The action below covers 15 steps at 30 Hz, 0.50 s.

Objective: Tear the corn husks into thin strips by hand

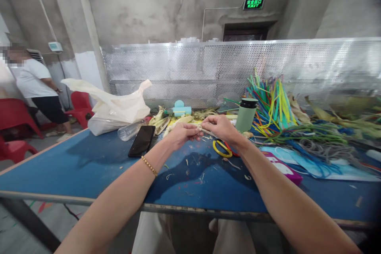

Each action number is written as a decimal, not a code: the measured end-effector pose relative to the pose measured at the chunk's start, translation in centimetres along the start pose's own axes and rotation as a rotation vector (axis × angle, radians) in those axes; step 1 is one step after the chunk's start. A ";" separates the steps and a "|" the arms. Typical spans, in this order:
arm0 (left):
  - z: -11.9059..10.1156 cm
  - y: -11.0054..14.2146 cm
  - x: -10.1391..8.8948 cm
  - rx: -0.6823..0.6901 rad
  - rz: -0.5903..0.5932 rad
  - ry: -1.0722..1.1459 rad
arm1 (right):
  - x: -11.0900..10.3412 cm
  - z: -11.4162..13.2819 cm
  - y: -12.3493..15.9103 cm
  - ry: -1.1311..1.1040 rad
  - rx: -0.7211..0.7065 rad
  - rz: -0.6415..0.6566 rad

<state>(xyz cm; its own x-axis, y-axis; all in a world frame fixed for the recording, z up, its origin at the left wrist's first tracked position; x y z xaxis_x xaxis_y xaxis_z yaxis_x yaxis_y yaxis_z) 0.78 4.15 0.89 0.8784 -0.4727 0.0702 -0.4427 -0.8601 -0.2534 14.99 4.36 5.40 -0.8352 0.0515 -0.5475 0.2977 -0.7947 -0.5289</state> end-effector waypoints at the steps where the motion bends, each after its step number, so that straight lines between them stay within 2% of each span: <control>1: 0.1 0.0 -0.1 -0.020 -0.022 0.018 | -0.3 0.1 -0.1 0.044 -0.027 -0.040; 5: 0.5 -0.1 -1.2 -0.083 -0.210 0.104 | -2.1 1.5 0.3 0.356 -0.188 -0.388; 7: 0.6 -0.2 -1.6 -0.067 -0.280 0.154 | -2.2 2.3 0.7 0.426 -0.238 -0.453; 10: 0.6 -0.4 -1.9 -0.009 -0.342 0.199 | -0.8 2.4 0.7 0.272 -0.202 -0.281; 12: 0.7 -0.5 -2.0 0.013 -0.374 0.224 | 0.6 1.9 0.7 0.149 -0.092 -0.154; 15: 0.5 -0.5 -1.8 0.059 -0.374 0.246 | 2.4 1.0 0.9 -0.075 0.063 -0.060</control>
<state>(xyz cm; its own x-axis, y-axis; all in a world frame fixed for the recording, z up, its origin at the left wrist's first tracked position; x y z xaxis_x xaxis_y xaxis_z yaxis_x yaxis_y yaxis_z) -0.49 5.59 0.37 0.9039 -0.1691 0.3930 -0.0858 -0.9715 -0.2208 12.79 3.18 4.28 -0.8837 0.0569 -0.4645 0.2180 -0.8282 -0.5163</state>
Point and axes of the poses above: each hand's wrist, its own y-axis away from the middle knuckle, its own x-axis out of the palm, z = x × y, the point moved 5 cm from there along -y, towards the middle knuckle, and after that the axes turned 5 degrees about -y, right-handed, at the moved point
